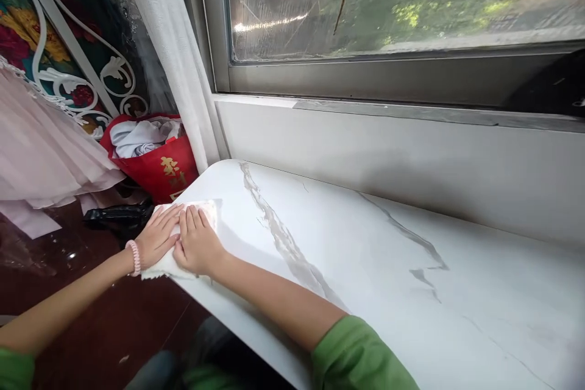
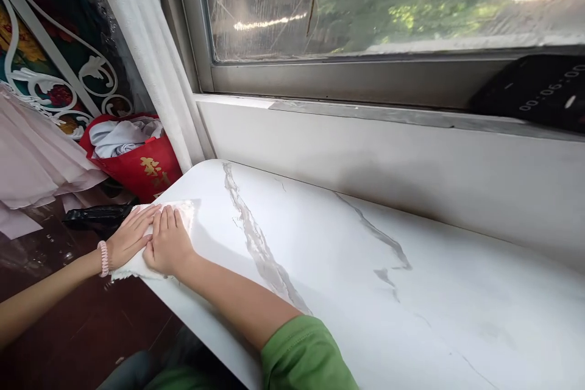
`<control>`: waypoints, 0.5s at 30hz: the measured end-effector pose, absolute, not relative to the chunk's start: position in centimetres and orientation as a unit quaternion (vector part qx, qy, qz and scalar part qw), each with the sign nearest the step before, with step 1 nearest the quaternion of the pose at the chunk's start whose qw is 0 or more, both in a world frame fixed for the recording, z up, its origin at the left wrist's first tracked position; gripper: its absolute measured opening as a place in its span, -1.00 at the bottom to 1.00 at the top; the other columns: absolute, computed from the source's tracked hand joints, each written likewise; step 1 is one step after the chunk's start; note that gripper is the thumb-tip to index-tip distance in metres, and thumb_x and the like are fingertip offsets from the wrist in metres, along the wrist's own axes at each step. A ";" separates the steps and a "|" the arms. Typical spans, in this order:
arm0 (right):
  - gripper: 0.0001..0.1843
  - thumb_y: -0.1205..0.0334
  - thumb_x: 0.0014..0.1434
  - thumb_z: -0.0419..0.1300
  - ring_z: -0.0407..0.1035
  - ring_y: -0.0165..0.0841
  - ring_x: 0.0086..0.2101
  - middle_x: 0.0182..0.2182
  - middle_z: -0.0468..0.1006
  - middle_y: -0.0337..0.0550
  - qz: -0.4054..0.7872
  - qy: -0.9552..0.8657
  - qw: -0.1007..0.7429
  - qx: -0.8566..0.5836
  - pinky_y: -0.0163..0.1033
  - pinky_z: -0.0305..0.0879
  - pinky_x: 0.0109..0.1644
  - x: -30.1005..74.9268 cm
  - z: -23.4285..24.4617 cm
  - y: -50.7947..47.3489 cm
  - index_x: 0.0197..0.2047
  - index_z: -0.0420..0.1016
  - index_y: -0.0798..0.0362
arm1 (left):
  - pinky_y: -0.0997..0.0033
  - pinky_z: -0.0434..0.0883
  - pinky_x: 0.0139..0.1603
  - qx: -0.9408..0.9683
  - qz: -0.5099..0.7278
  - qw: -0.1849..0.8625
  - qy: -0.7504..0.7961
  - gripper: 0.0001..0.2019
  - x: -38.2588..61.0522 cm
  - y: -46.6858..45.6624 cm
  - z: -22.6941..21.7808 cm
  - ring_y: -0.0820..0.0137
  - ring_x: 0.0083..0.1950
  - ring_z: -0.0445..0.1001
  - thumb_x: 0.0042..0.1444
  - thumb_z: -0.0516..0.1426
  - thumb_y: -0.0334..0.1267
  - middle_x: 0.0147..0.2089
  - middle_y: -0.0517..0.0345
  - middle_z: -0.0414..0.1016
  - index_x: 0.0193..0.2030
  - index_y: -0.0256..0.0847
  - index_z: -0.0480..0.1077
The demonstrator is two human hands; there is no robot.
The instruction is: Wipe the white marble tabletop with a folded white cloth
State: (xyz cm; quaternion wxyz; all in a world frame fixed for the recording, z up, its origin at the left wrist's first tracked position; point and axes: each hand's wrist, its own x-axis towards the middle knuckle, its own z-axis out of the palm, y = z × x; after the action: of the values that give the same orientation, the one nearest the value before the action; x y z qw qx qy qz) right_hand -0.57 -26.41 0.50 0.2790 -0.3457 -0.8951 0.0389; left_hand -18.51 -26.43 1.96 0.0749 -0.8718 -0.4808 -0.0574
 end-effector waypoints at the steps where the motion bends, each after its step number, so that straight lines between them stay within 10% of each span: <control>1: -0.27 0.17 0.17 0.02 -0.03 0.08 0.25 0.21 0.16 0.45 0.042 -0.896 0.282 -0.340 0.08 -0.10 0.31 -0.5 0.5 -26.3 0.25 0.09 0.60 | 0.00 -0.11 0.36 -0.870 -0.055 0.073 -0.484 -0.49 -18.4 -26.5 2.0 0.21 0.39 -0.02 0.26 -0.19 -0.19 0.37 -0.09 0.06 0.32 -0.29 0.03; 15: -0.30 0.18 0.21 -0.03 -0.02 0.00 0.26 0.24 0.14 0.37 0.024 -0.835 0.286 -0.470 0.01 -0.14 0.33 3.8 -0.4 -16.6 0.26 0.07 0.57 | 0.00 -0.14 0.36 -0.912 -0.081 -0.030 -0.401 -0.56 -13.0 -11.9 2.6 0.23 0.36 0.05 0.24 -0.14 -0.08 0.32 -0.07 0.15 0.17 -0.22 0.20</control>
State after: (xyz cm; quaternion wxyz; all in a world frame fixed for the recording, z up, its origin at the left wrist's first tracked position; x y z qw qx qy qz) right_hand 3.79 -16.56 -0.39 0.2856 -0.4703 -0.8347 0.0239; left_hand -13.01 -11.87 2.56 -0.0303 -0.9120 -0.4010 -0.0810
